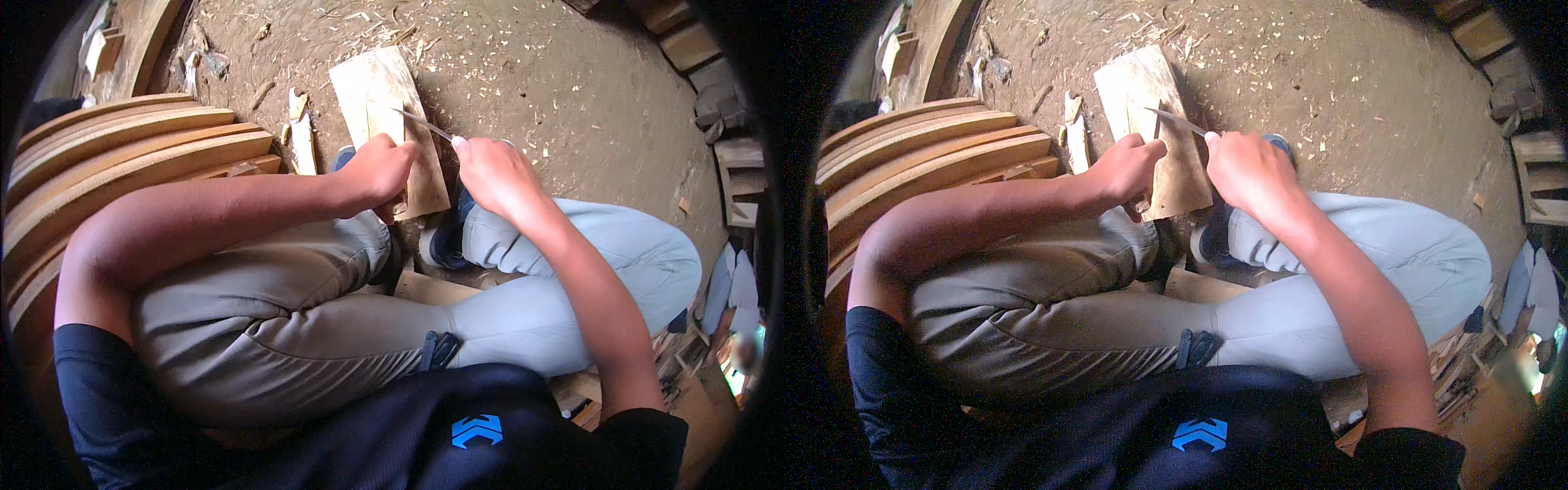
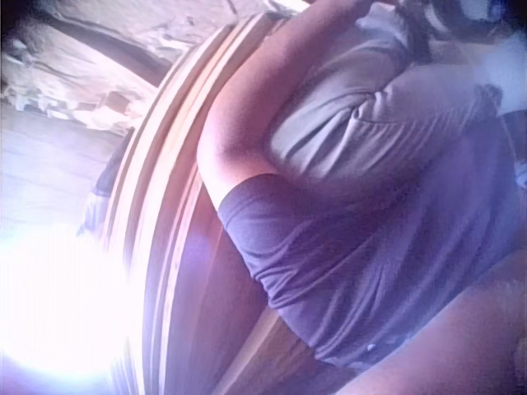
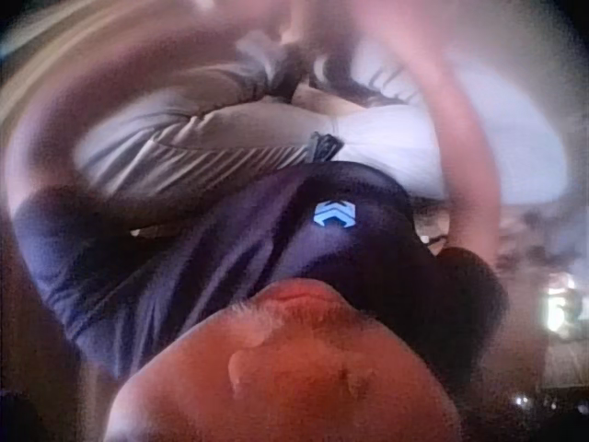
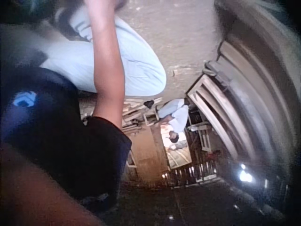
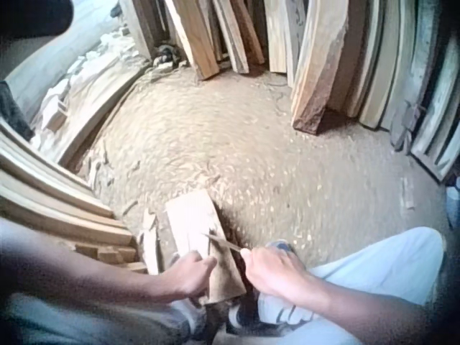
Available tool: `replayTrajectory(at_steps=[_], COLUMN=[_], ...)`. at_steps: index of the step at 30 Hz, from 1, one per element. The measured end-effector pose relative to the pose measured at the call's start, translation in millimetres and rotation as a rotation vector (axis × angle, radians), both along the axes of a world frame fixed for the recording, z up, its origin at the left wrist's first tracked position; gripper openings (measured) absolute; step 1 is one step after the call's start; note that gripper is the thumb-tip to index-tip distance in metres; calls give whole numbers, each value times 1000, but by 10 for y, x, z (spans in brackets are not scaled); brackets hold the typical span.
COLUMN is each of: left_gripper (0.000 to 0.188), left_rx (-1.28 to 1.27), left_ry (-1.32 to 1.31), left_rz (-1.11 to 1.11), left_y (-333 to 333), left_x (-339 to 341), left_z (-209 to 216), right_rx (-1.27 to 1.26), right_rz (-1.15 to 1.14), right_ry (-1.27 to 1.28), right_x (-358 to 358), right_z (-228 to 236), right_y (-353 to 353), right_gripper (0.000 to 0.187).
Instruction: The person sits on the floor and uses a knife to carve a small piece of wood held against a larger wooden block. They repeatedly shave thin layers from the wood, occasionally pausing to inspect the carved surface before continuing.
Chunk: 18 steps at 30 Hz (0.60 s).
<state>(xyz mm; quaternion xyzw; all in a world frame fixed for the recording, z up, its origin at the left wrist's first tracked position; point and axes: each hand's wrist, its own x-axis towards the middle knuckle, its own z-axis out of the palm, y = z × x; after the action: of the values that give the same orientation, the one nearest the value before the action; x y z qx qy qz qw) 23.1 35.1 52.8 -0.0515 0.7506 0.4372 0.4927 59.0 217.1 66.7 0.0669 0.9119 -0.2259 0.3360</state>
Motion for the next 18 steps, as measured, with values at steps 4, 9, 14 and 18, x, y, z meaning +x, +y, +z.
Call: replayTrajectory(at_steps=[4, 9, 14, 18], left_gripper=[46, 48, 40, 44], left_rx=[-53, -83, -174, -98], left_ry=[50, -10, -132, -98], left_rz=[-64, -54, 6, -41], left_y=[19, 63, 182, 122], left_x=[-24, -37, -82, -87], left_z=[-75, -5, 215, 149], right_rx=[8, 78, 115, 141], right_rz=[-2, 17, -37, -20], right_ry=[-10, -8, -24, 44], right_x=[1, -1, 25, 72], right_z=[-19, 62, 56, -92], right_y=[-66, -193, -301, -349], right_gripper=[50, 50, 50, 47])
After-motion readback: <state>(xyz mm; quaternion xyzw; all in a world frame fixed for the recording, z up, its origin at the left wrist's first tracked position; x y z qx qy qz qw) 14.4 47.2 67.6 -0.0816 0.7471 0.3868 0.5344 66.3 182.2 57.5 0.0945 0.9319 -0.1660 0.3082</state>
